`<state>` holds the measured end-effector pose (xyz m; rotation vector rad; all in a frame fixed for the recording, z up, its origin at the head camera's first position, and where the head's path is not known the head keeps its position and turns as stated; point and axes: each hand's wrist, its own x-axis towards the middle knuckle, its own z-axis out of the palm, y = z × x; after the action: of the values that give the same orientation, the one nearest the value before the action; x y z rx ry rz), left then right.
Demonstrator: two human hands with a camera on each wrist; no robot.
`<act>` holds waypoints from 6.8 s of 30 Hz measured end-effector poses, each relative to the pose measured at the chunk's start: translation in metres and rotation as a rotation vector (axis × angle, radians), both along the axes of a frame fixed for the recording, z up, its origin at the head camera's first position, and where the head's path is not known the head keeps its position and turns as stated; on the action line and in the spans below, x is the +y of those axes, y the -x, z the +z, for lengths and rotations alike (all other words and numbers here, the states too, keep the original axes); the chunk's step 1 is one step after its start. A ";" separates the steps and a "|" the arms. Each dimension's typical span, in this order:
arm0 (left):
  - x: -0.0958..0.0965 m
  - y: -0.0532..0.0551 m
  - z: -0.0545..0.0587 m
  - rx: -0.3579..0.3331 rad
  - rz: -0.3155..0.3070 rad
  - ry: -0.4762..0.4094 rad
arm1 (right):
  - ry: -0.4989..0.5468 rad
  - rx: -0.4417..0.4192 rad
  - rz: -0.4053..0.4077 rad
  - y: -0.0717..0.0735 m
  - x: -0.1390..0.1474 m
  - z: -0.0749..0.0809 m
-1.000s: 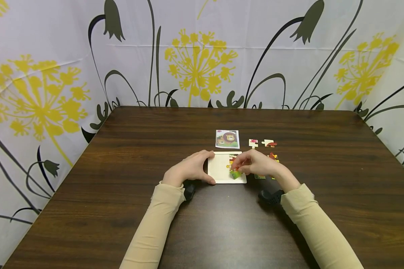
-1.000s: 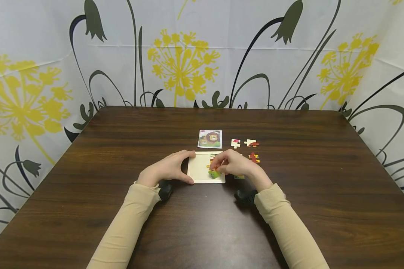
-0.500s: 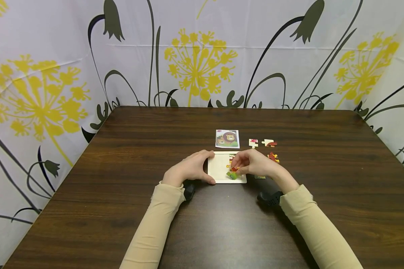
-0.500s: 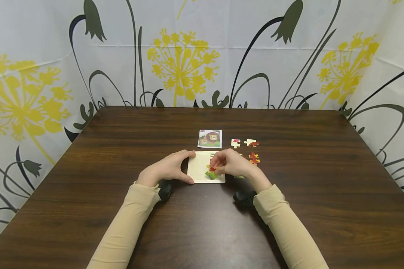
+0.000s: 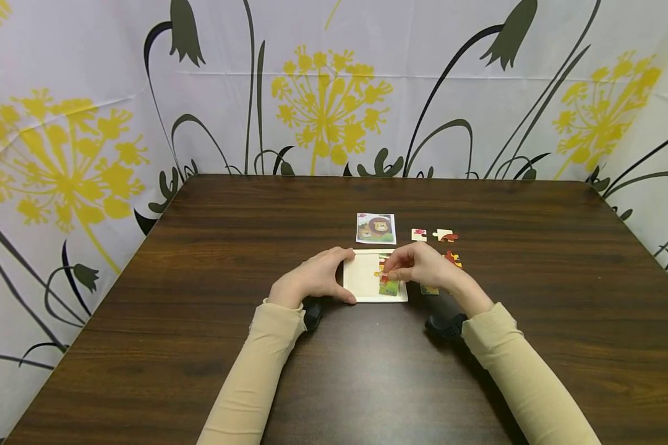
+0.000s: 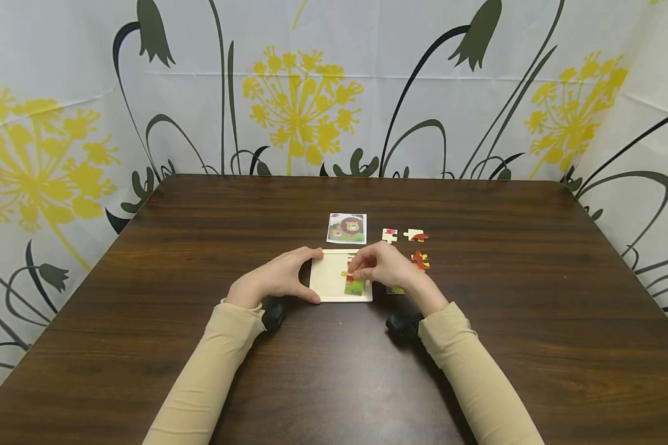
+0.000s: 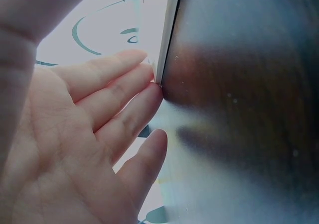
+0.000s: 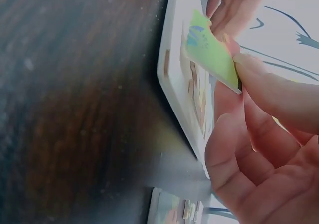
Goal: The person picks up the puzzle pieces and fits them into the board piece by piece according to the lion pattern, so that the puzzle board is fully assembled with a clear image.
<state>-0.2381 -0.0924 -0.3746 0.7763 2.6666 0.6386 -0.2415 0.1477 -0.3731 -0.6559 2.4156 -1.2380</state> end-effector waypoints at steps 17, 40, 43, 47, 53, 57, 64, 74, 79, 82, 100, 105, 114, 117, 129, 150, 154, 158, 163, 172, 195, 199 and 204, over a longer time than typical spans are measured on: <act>0.000 0.000 0.000 0.001 0.001 -0.002 | -0.072 0.075 0.028 0.004 -0.001 -0.003; 0.000 -0.001 0.002 -0.003 0.002 -0.011 | -0.156 0.093 0.019 0.001 -0.005 -0.004; 0.000 -0.001 0.001 0.005 -0.002 -0.009 | -0.166 0.116 0.013 0.000 -0.005 -0.003; 0.000 -0.001 0.001 0.019 -0.011 -0.011 | -0.180 0.151 -0.012 0.003 -0.009 -0.001; 0.000 -0.001 0.000 0.008 -0.004 -0.012 | -0.224 0.125 -0.019 0.009 -0.021 0.003; 0.001 -0.001 0.000 0.001 -0.006 -0.006 | -0.282 0.094 -0.016 0.011 -0.027 0.004; 0.000 0.000 0.001 0.005 -0.007 -0.008 | -0.320 0.126 -0.020 0.011 -0.032 0.004; 0.001 -0.001 -0.001 0.003 -0.011 -0.017 | -0.258 0.122 -0.017 0.007 -0.023 0.005; 0.001 0.000 -0.001 0.013 -0.004 -0.019 | -0.237 0.178 -0.012 0.006 -0.009 0.005; 0.000 0.000 -0.001 0.017 -0.005 -0.012 | -0.234 0.185 0.023 0.005 -0.006 0.002; 0.002 0.000 0.002 0.014 -0.013 -0.014 | -0.254 0.200 -0.017 -0.002 -0.008 0.001; 0.001 0.000 0.001 0.025 -0.019 -0.012 | -0.269 0.193 -0.012 -0.004 -0.010 0.003; 0.000 -0.001 -0.002 0.015 -0.012 -0.015 | -0.277 0.151 0.019 -0.009 -0.010 0.005; -0.001 -0.001 -0.002 0.005 -0.005 -0.011 | -0.264 0.145 0.028 -0.010 -0.009 0.004; 0.000 -0.001 0.000 0.006 0.003 -0.005 | -0.199 0.172 0.029 -0.014 0.003 0.006; 0.001 0.001 0.000 0.006 -0.002 -0.001 | -0.196 0.096 -0.198 0.010 0.100 0.015; 0.001 0.001 0.000 0.005 0.001 0.000 | -0.243 0.076 -0.205 0.007 0.109 0.013; 0.001 0.001 0.000 0.002 0.000 -0.001 | -0.271 0.049 -0.186 -0.002 0.114 0.012; 0.000 0.000 0.002 0.004 0.002 0.000 | -0.295 0.039 -0.152 -0.013 0.115 0.011; 0.001 0.002 0.000 -0.001 -0.003 -0.005 | -0.289 0.031 -0.112 -0.018 0.112 0.007; 0.000 0.002 -0.002 -0.003 -0.011 -0.011 | -0.306 0.024 -0.136 -0.022 0.102 0.007; -0.001 0.002 -0.002 -0.002 -0.012 -0.015 | -0.298 0.026 -0.132 -0.022 0.102 0.008; -0.001 0.003 -0.003 0.000 -0.011 -0.016 | -0.262 0.022 -0.115 -0.021 0.101 0.007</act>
<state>-0.2414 -0.0937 -0.3772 0.7950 2.6579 0.6573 -0.2205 0.2485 -0.3658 -0.4610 2.6038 -0.9338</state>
